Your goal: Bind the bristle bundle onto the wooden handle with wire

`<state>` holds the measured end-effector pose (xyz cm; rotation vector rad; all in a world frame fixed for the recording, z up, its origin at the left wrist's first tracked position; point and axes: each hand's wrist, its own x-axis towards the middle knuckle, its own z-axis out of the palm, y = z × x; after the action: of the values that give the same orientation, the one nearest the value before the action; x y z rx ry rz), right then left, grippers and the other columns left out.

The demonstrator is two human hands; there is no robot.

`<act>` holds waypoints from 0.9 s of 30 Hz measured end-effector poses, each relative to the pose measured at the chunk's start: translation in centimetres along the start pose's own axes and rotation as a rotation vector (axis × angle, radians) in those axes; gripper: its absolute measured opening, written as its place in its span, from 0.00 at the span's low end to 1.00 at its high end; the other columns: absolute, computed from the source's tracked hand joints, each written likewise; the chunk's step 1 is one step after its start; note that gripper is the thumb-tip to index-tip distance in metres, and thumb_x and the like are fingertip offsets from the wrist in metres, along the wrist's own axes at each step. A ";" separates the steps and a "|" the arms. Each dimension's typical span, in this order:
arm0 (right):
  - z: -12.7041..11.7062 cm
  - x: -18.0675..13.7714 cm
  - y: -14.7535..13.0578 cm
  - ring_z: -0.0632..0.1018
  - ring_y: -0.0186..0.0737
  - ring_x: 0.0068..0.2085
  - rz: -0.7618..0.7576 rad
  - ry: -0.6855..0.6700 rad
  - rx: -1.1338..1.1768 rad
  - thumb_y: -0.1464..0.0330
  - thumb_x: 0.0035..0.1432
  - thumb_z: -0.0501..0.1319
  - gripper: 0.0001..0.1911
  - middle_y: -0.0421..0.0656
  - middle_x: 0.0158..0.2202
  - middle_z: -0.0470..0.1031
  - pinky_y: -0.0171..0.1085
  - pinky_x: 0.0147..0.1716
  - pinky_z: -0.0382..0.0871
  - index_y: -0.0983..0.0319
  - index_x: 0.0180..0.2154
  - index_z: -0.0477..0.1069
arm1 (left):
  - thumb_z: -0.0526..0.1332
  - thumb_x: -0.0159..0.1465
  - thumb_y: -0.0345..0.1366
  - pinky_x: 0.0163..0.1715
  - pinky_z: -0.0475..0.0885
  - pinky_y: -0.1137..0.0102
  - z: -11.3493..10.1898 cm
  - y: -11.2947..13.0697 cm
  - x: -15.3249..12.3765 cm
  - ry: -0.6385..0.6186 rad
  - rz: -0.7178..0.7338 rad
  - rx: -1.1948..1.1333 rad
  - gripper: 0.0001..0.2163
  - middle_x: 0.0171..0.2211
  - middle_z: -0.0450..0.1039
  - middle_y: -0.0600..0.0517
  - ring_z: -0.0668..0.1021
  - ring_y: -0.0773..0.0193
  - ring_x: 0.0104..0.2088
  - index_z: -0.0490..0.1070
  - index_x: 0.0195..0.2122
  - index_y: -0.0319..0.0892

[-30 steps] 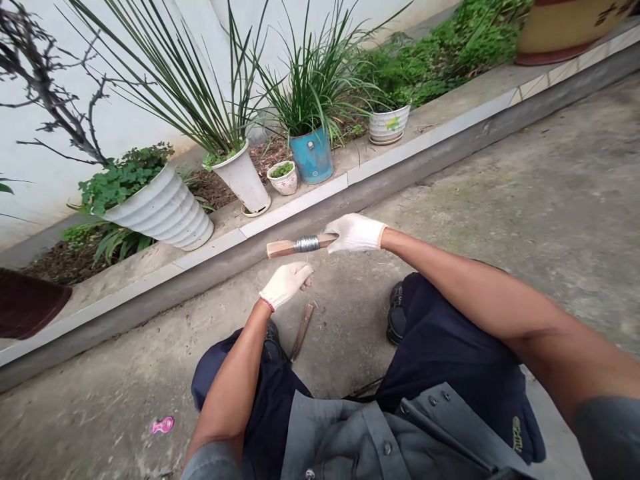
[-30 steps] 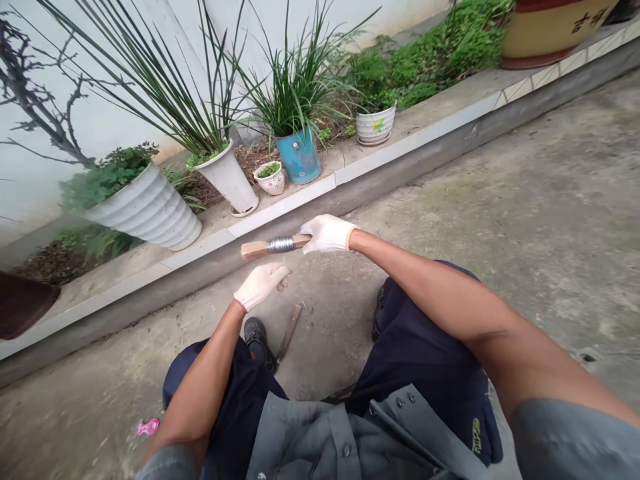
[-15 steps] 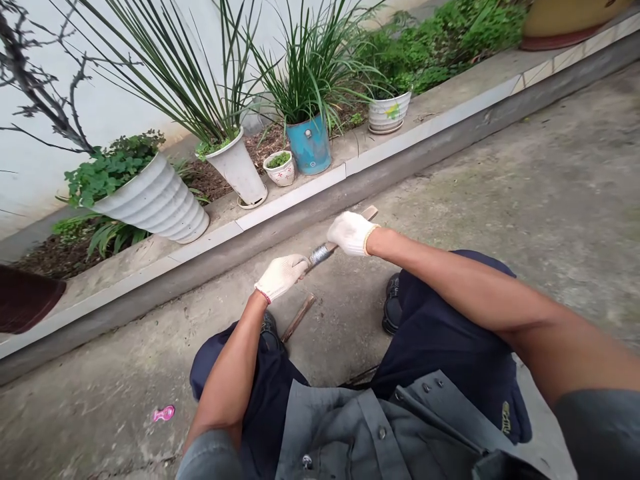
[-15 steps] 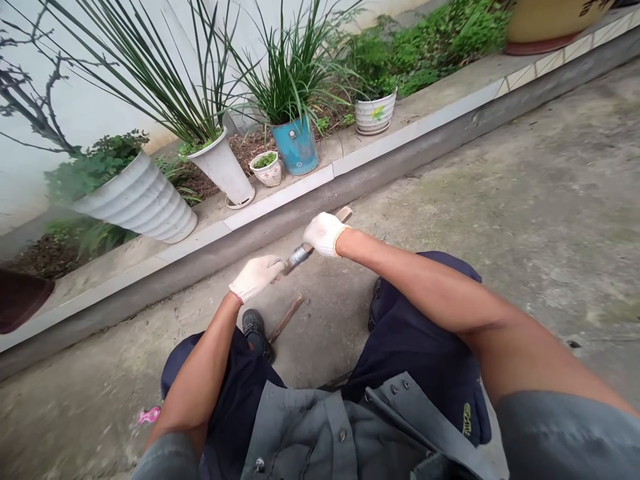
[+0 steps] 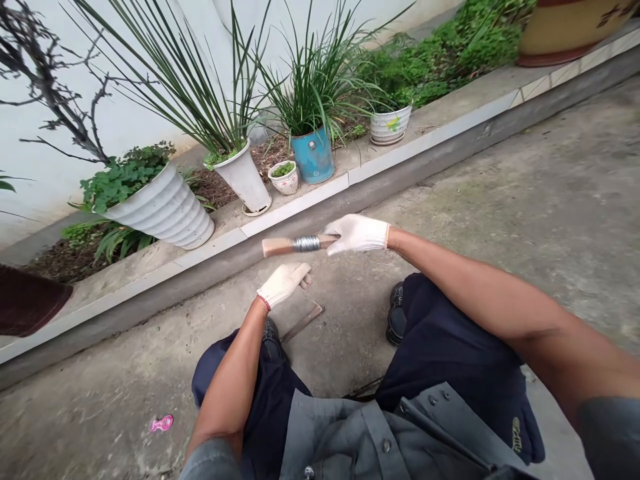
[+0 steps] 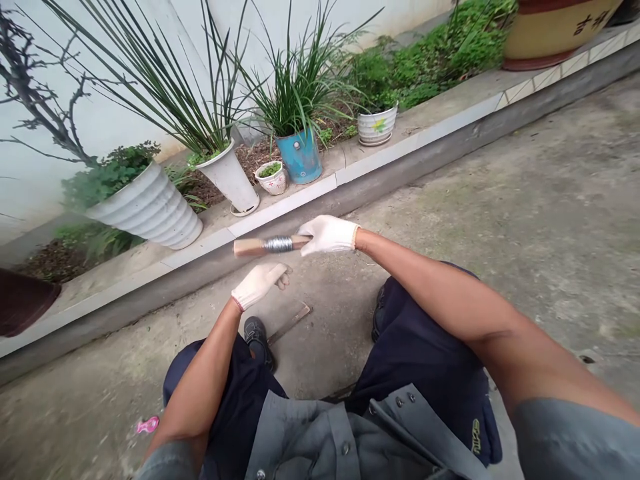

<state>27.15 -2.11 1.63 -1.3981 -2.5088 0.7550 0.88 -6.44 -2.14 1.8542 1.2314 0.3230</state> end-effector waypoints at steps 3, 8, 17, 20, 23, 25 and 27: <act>0.5 1.2 0.1 0.77 0.42 0.37 0.160 0.176 -0.209 0.58 0.59 0.60 0.19 0.46 0.38 0.80 0.35 0.33 0.61 0.62 0.46 0.78 | 0.51 0.70 0.49 0.34 0.72 0.70 0.5 -0.1 -0.2 -0.032 -0.007 0.020 0.19 0.31 0.78 0.50 0.78 0.64 0.29 0.74 0.38 0.40; 2.1 1.3 -0.2 0.80 0.55 0.44 0.184 0.132 -0.579 0.74 0.58 0.57 0.15 0.60 0.41 0.80 0.43 0.42 0.66 0.68 0.42 0.80 | 0.52 0.68 0.46 0.28 0.68 0.72 0.6 -0.2 0.0 -0.050 -0.036 0.163 0.16 0.27 0.76 0.54 0.77 0.65 0.25 0.74 0.37 0.42; 3.0 -0.7 -0.4 0.76 0.41 0.32 -0.092 -0.476 -0.441 0.66 0.47 0.66 0.14 0.46 0.32 0.80 0.36 0.32 0.63 0.62 0.37 0.82 | 0.52 0.68 0.46 0.26 0.64 0.72 -0.2 -0.7 -0.1 0.024 -0.035 0.301 0.16 0.25 0.74 0.56 0.75 0.65 0.26 0.76 0.35 0.43; 1.8 -1.1 -0.3 0.71 0.35 0.27 -0.195 -0.473 -0.288 0.62 0.46 0.66 0.14 0.39 0.27 0.76 0.35 0.29 0.57 0.61 0.35 0.80 | 0.52 0.68 0.46 0.27 0.64 0.72 -0.5 -0.6 -0.1 0.045 -0.028 0.273 0.16 0.25 0.73 0.56 0.74 0.65 0.26 0.75 0.34 0.43; 0.3 -1.5 -0.4 0.69 0.32 0.26 -0.153 -0.331 -0.152 0.59 0.48 0.65 0.17 0.36 0.26 0.73 0.34 0.28 0.55 0.61 0.39 0.80 | 0.52 0.68 0.46 0.29 0.64 0.72 -1.2 -0.6 0.2 0.105 0.027 0.280 0.17 0.26 0.72 0.55 0.73 0.65 0.29 0.71 0.28 0.42; -0.4 -1.5 -0.4 0.69 0.32 0.27 -0.124 -0.243 -0.091 0.58 0.49 0.65 0.20 0.36 0.27 0.74 0.33 0.29 0.54 0.61 0.41 0.80 | 0.53 0.68 0.47 0.30 0.65 0.73 -1.5 -0.6 0.4 0.129 0.047 0.255 0.18 0.27 0.72 0.54 0.73 0.65 0.31 0.69 0.27 0.42; -0.7 -1.5 -0.4 0.69 0.32 0.28 -0.115 -0.186 -0.051 0.58 0.48 0.66 0.21 0.36 0.28 0.74 0.33 0.29 0.54 0.61 0.42 0.79 | 0.54 0.67 0.47 0.30 0.66 0.73 -1.4 -0.6 0.6 0.100 0.035 0.150 0.17 0.28 0.74 0.52 0.74 0.64 0.30 0.69 0.28 0.41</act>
<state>27.87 -3.29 2.55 -1.2379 -2.7400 0.8397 -0.10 -5.17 -1.93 2.0105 1.3228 0.3551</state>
